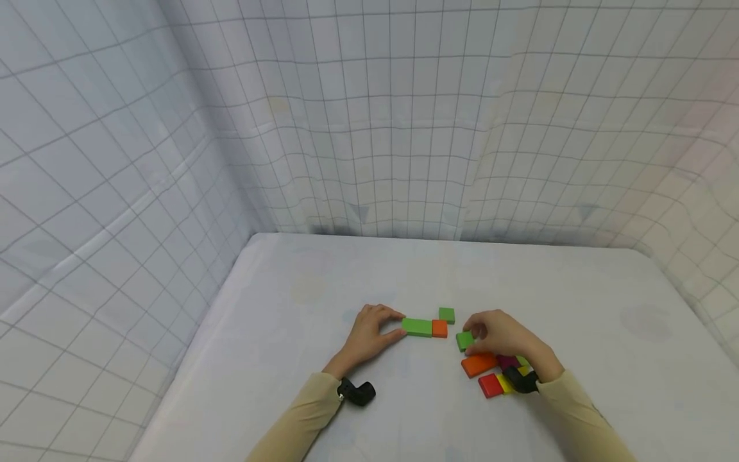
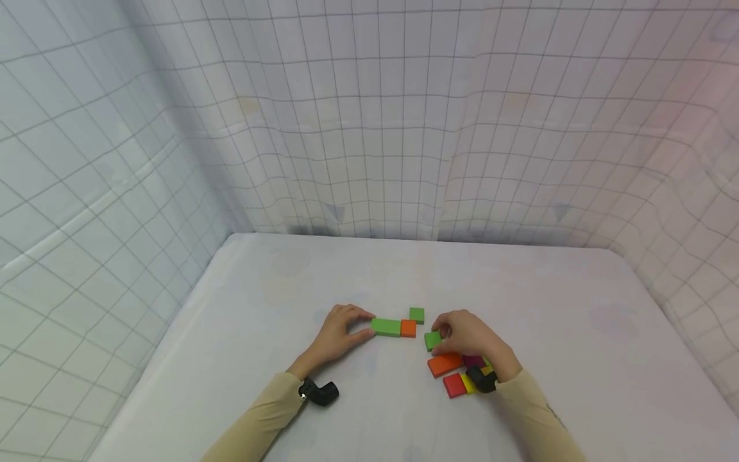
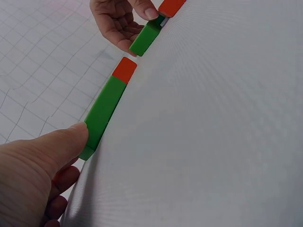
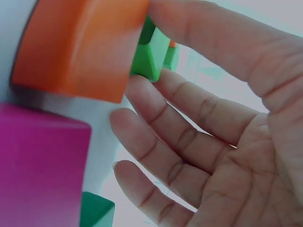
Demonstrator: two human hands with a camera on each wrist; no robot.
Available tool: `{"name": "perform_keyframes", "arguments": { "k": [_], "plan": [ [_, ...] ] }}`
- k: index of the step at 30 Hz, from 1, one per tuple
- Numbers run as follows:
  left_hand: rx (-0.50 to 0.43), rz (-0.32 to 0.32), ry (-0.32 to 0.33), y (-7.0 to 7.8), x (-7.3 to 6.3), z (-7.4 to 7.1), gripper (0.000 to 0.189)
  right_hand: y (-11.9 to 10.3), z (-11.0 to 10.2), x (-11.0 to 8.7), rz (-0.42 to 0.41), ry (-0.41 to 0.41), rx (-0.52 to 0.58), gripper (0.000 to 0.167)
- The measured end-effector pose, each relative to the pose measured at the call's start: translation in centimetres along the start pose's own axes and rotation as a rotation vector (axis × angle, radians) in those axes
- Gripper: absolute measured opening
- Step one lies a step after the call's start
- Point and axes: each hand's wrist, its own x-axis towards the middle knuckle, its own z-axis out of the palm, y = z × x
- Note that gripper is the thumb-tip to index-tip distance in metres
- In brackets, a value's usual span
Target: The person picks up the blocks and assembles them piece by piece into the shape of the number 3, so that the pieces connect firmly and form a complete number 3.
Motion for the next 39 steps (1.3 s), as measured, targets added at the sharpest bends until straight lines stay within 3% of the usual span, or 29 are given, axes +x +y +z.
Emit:
{"name": "perform_keyframes", "arguments": {
  "k": [11, 39],
  "plan": [
    [-0.005, 0.006, 0.004, -0.3, -0.2, 0.5, 0.029, -0.3, 0.1, -0.6, -0.012, -0.004, -0.013, 0.024],
    [0.008, 0.017, 0.013, -0.3, 0.2, 0.2, 0.029, -1.7, 1.6, 0.4, -0.082, 0.035, -0.012, 0.025]
  ]
}}
